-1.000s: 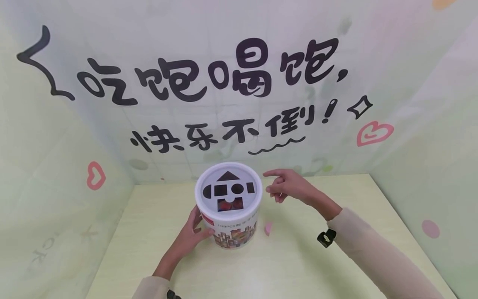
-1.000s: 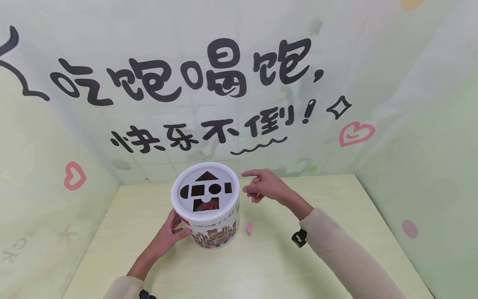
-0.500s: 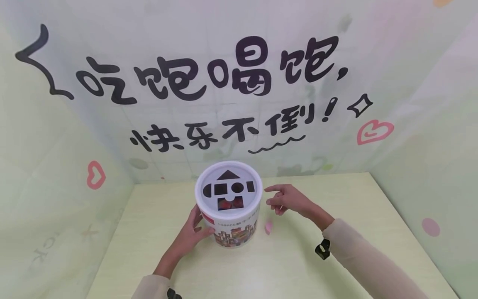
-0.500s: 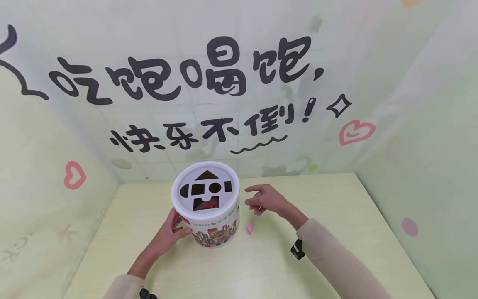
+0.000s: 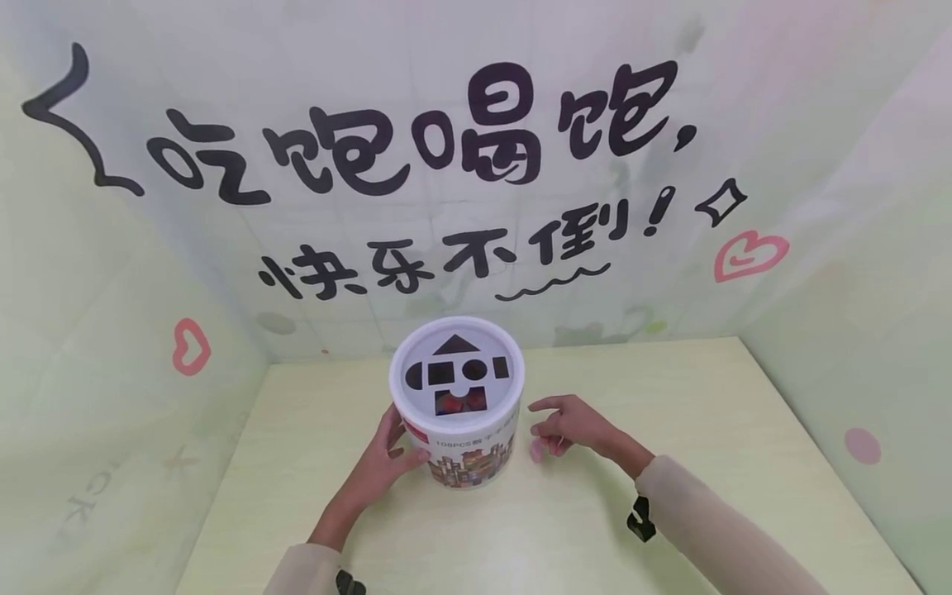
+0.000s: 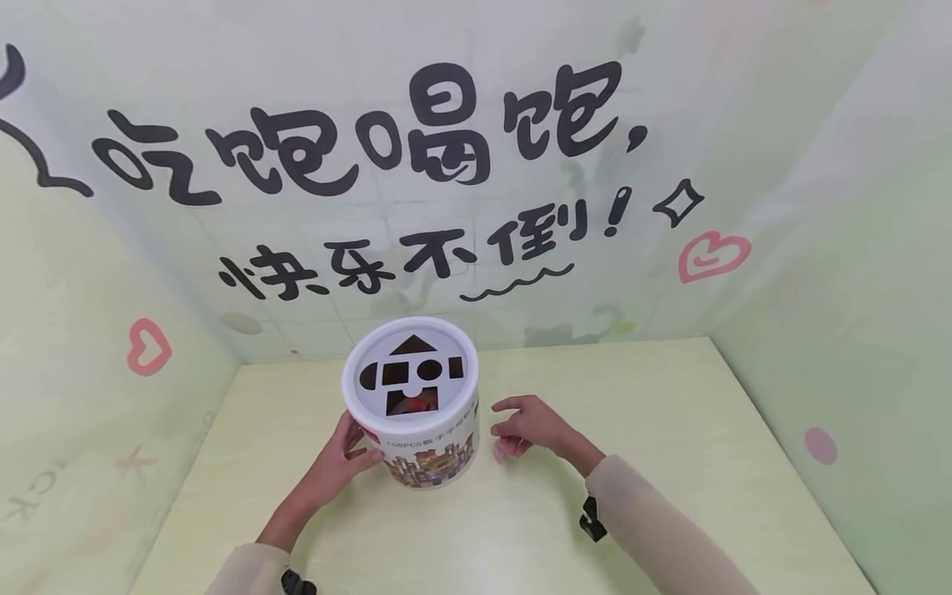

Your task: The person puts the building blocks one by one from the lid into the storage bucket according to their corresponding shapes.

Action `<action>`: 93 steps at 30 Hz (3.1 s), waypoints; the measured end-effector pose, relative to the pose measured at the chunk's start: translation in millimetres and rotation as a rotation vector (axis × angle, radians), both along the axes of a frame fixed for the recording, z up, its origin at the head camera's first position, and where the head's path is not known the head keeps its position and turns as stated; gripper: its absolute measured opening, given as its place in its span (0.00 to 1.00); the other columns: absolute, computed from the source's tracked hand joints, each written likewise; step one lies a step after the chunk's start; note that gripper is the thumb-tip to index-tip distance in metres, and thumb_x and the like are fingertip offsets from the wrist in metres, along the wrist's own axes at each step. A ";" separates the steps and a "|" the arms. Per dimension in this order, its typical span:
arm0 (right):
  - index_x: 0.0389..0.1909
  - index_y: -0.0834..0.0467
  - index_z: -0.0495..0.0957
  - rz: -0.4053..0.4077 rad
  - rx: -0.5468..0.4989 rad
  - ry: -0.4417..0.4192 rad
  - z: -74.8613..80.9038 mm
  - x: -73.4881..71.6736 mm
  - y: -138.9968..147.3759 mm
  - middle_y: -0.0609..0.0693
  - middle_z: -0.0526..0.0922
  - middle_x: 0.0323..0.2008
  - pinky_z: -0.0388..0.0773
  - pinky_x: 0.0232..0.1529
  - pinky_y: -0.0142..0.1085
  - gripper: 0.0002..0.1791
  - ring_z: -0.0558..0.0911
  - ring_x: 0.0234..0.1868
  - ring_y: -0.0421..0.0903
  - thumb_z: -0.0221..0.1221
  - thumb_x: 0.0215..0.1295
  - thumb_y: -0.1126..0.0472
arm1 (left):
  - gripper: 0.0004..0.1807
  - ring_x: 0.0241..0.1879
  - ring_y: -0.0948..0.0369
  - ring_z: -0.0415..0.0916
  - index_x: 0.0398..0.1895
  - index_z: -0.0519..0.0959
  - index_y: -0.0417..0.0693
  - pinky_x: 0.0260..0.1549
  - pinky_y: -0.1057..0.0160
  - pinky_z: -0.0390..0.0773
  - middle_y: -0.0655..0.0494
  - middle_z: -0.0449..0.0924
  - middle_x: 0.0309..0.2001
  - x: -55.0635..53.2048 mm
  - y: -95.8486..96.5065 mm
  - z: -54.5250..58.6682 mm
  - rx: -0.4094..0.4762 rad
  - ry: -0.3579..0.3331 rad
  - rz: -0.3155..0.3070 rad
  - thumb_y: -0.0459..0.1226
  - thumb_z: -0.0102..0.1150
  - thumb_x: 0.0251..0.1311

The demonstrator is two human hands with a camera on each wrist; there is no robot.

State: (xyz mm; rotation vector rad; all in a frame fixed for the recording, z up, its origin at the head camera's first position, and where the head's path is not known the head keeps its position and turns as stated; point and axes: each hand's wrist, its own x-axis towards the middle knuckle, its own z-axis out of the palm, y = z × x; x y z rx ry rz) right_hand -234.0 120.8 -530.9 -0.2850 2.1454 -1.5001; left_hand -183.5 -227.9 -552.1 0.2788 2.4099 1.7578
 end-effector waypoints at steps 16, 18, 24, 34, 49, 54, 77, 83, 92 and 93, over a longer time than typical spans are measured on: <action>0.57 0.69 0.73 -0.022 0.031 -0.038 -39.8 16.4 -5.1 0.52 0.81 0.19 0.80 0.21 0.35 0.26 0.78 0.17 0.42 0.64 0.58 0.63 | 0.51 0.74 0.41 0.49 0.78 0.42 0.64 0.65 0.36 0.61 0.51 0.44 0.78 0.2 1.0 0.6 -0.003 0.012 0.003 0.44 0.65 0.59; 0.57 0.68 0.73 -0.019 0.022 -0.041 -43.8 18.9 -6.0 0.52 0.81 0.19 0.80 0.21 0.35 0.26 0.78 0.16 0.42 0.65 0.58 0.63 | 0.51 0.74 0.41 0.49 0.78 0.42 0.64 0.65 0.36 0.60 0.51 0.45 0.78 0.6 1.0 1.9 0.000 0.011 0.006 0.44 0.65 0.59; 0.58 0.68 0.72 -0.039 -0.023 -0.049 -53.2 22.0 -8.1 0.52 0.81 0.19 0.80 0.20 0.34 0.27 0.78 0.16 0.41 0.65 0.59 0.64 | 0.51 0.74 0.40 0.49 0.78 0.42 0.62 0.65 0.35 0.60 0.49 0.44 0.78 1.1 0.8 1.8 0.010 0.017 0.001 0.43 0.65 0.59; 0.60 0.72 0.65 -0.086 -0.048 -0.043 -55.6 25.2 -10.7 0.53 0.81 0.20 0.81 0.21 0.35 0.30 0.78 0.16 0.42 0.63 0.60 0.66 | 0.51 0.74 0.42 0.49 0.78 0.42 0.63 0.65 0.35 0.59 0.51 0.44 0.78 1.4 0.4 0.9 0.015 0.001 0.005 0.44 0.65 0.59; 0.56 0.71 0.72 -0.084 -0.017 0.002 -48.9 22.7 -1.7 0.53 0.80 0.17 0.80 0.22 0.34 0.23 0.77 0.17 0.42 0.62 0.61 0.67 | 0.52 0.74 0.42 0.48 0.78 0.42 0.61 0.66 0.36 0.59 0.50 0.44 0.78 0.7 -1.6 -0.9 0.018 0.007 0.007 0.43 0.66 0.58; 0.53 0.69 0.75 -0.055 0.031 0.058 -43.7 19.5 -0.1 0.52 0.80 0.16 0.78 0.21 0.34 0.19 0.77 0.16 0.42 0.60 0.62 0.66 | 0.52 0.74 0.42 0.48 0.78 0.42 0.61 0.66 0.36 0.59 0.49 0.44 0.78 0.8 -0.9 -0.7 0.016 0.002 0.006 0.43 0.66 0.58; 0.56 0.65 0.76 0.001 0.126 0.130 20.5 -5.7 -2.0 0.58 0.80 0.20 0.81 0.21 0.39 0.22 0.76 0.15 0.43 0.61 0.64 0.58 | 0.52 0.74 0.40 0.48 0.78 0.41 0.59 0.65 0.35 0.59 0.48 0.43 0.78 -0.3 -1.7 0.9 0.003 0.007 -0.001 0.43 0.66 0.59; 0.55 0.61 0.77 0.027 0.112 0.134 34.4 -3.2 -4.9 0.54 0.78 0.18 0.80 0.20 0.38 0.20 0.75 0.15 0.43 0.62 0.64 0.58 | 0.53 0.74 0.40 0.48 0.78 0.40 0.57 0.65 0.36 0.59 0.47 0.43 0.78 0.5 -1.5 2.6 0.000 0.004 0.002 0.42 0.66 0.59; 0.52 0.58 0.79 0.088 0.112 0.178 53.5 2.2 -5.1 0.57 0.78 0.17 0.78 0.19 0.37 0.18 0.75 0.14 0.43 0.63 0.63 0.57 | 0.53 0.74 0.40 0.48 0.78 0.40 0.58 0.66 0.35 0.59 0.47 0.44 0.78 0.9 -1.3 2.1 -0.004 -0.007 0.002 0.43 0.66 0.59; 0.52 0.58 0.79 0.092 0.112 0.177 55.4 2.8 -4.8 0.59 0.78 0.18 0.78 0.19 0.38 0.18 0.75 0.14 0.43 0.63 0.63 0.57 | 0.53 0.74 0.40 0.48 0.78 0.40 0.58 0.66 0.35 0.59 0.47 0.43 0.78 0.9 -1.4 2.1 -0.004 -0.005 0.001 0.43 0.66 0.59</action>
